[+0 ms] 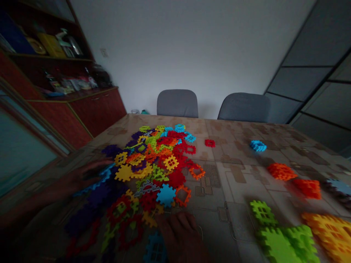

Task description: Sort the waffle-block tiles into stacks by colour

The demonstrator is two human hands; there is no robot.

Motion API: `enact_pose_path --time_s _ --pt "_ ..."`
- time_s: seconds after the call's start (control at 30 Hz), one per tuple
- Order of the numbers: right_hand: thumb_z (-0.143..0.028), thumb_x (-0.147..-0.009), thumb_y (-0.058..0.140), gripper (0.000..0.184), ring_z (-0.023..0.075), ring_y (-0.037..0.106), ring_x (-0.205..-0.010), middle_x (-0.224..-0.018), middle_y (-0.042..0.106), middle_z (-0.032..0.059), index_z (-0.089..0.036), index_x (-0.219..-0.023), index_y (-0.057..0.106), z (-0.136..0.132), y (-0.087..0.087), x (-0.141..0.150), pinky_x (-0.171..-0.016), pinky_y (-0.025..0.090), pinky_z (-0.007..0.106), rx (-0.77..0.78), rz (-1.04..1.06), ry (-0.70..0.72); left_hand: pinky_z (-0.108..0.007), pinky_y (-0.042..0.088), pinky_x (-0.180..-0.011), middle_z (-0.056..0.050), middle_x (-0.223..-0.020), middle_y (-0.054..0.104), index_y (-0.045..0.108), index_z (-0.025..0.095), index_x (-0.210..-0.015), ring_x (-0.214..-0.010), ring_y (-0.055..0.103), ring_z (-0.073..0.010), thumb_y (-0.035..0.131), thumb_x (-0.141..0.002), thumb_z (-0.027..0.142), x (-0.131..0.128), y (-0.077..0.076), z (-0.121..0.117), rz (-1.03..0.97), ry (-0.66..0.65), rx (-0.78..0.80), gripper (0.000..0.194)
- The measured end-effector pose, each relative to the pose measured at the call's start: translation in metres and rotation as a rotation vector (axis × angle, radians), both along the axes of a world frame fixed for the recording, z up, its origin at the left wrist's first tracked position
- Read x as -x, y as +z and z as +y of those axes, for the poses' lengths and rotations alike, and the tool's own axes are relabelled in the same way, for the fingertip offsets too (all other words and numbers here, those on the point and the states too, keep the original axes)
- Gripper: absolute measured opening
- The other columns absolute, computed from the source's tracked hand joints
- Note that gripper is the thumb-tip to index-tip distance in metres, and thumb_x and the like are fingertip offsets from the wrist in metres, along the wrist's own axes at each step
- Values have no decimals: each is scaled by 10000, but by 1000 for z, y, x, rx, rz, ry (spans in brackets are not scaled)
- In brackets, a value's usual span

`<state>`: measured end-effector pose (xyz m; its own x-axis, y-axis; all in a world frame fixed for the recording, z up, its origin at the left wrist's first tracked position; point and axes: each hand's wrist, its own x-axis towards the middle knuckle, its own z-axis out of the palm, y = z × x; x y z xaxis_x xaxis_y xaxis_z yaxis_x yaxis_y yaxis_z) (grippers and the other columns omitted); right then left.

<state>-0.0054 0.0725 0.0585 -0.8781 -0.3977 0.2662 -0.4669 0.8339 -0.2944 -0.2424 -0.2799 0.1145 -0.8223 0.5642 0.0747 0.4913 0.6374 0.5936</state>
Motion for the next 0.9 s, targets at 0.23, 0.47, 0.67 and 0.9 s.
enact_pose_path --time_s 0.23,0.47,0.67,0.9 --pt "-252 -1004 516 542 257 690 -922 -1049 731 69 -218 -1522 359 3 -22 2 -840 544 394 -2 99 4 -321 431 -1087 60 -1385 657 587 175 -1347 -1291 593 -206 464 -1044 496 -10 24 7 -22 -120 -5 459" --pt "-282 -1010 508 566 267 694 -952 -1080 733 72 -242 -1544 324 4 -22 3 -856 551 400 16 61 30 -321 507 -1006 94 -1174 752 680 150 -1196 -1132 692 -217 522 -1043 348 -2 18 7 138 -62 -50 296" --pt "-226 -980 524 659 280 682 -1022 -1141 724 98 -254 -1583 259 7 -16 4 -917 533 419 39 -48 30 -282 556 -919 50 -1136 767 698 209 -1163 -1038 730 -200 609 -1017 242 -24 18 19 357 -122 -176 174" --pt "-228 -856 653 814 288 670 -1106 -1262 701 95 -286 -1581 286 19 8 10 -979 521 427 158 -193 121 -353 501 -957 -30 -1149 764 703 316 -1063 -1008 697 -194 427 -1092 391 -92 10 86 376 -635 -346 287"
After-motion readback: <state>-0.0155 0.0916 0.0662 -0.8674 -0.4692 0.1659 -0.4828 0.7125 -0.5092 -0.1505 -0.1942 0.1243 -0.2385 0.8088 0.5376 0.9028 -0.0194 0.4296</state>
